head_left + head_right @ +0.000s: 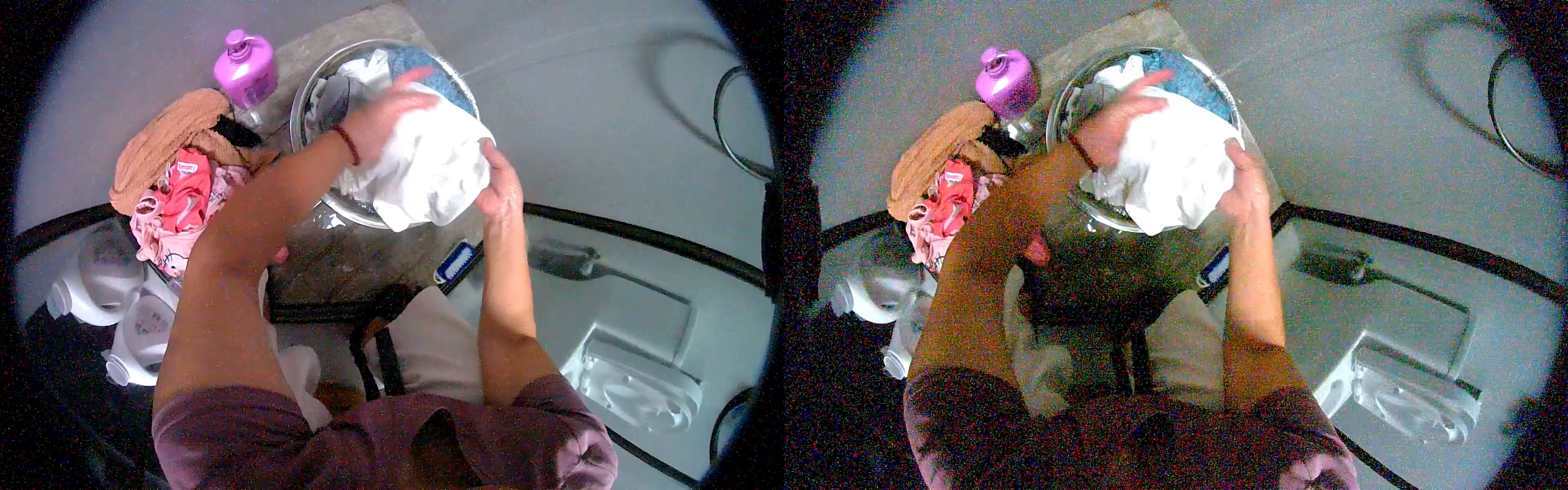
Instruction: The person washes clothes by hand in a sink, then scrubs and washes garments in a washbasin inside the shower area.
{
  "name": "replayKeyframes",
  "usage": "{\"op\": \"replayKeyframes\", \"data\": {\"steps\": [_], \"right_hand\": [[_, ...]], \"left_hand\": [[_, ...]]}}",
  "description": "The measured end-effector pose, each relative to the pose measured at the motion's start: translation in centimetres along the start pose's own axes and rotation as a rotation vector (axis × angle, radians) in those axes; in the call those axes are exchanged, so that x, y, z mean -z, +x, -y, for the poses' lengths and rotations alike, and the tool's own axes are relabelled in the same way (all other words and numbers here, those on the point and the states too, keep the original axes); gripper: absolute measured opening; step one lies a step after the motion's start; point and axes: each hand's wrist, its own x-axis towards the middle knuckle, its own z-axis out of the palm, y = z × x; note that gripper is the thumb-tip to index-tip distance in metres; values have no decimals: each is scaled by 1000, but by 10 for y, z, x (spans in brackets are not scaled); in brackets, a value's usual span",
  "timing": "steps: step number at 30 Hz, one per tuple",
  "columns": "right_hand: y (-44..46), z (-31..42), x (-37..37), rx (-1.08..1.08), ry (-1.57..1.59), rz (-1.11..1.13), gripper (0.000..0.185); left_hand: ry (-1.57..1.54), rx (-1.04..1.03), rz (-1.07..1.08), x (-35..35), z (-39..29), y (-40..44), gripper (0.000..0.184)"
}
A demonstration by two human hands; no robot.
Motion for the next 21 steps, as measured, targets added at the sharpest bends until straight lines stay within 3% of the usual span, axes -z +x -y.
{"op": "replayKeyframes", "data": {"steps": [1, 2, 3, 4, 5, 6, 7, 8, 9, 10, 12, 13, 14, 16, 17, 18, 19, 20, 21], "right_hand": [[1, -7, -2, -115, 179, 48, 35], [-1, -9, -9, -185, 231, 120, 36], [9, -32, 17, -60, 232, 382, 36], [20, -55, 42, 68, 227, 642, 36], [13, -58, 23, 68, 225, 639, 36], [4, -57, 5, 66, 102, 262, 37], [-3, -53, -23, 66, -13, -111, 38], [-8, -45, -51, -103, 44, -141, 39], [-7, -42, -54, -173, 105, -115, 38], [-7, -38, -53, -243, 164, -90, 37], [-11, -38, -50, -205, 125, -129, 34], [-6, -34, -49, -163, 78, -152, 33], [18, -45, 11, -81, 137, -2, 31], [1, -52, 33, 198, -664, -64, 30], [22, -66, 40, 15, -103, 163, 33], [27, -58, 54, -18, -93, 60, 33], [10, -40, 3, -49, -78, -45, 34], [-9, -22, -50, -78, -60, -150, 35], [-16, -14, -59, -94, -31, -18, 30]], "left_hand": [[143, -103, 58, -20, 7, -2, 29], [585, -216, 160, -29, 30, 11, 30], [978, -418, 167, -48, 45, 4, 32], [1435, -431, 244, -66, 53, -6, 37], [1579, -376, 258, -68, 47, -6, 36], [1720, -321, 270, -69, 40, -4, 36], [1656, -199, 96, -56, 31, 11, 34], [1581, -74, -75, -36, 21, 29, 31], [1547, -528, -254, -7, 41, 41, 32], [1547, -525, -260, -6, 42, 40, 32], [1571, -669, -205, -6, 45, 33, 30], [1498, -464, -138, -29, 34, 10, 24], [1536, -580, -28, -41, 46, -3, 20], [1423, -599, 254, -76, 45, -38, 19], [1422, -600, 253, -73, 44, -32, 19], [1549, -435, 184, -65, 34, -16, 20], [1662, -255, 115, -55, 26, 0, 22], [1544, -262, -73, -34, 20, 20, 30], [1419, -270, -258, -12, 15, 35, 38]]}}
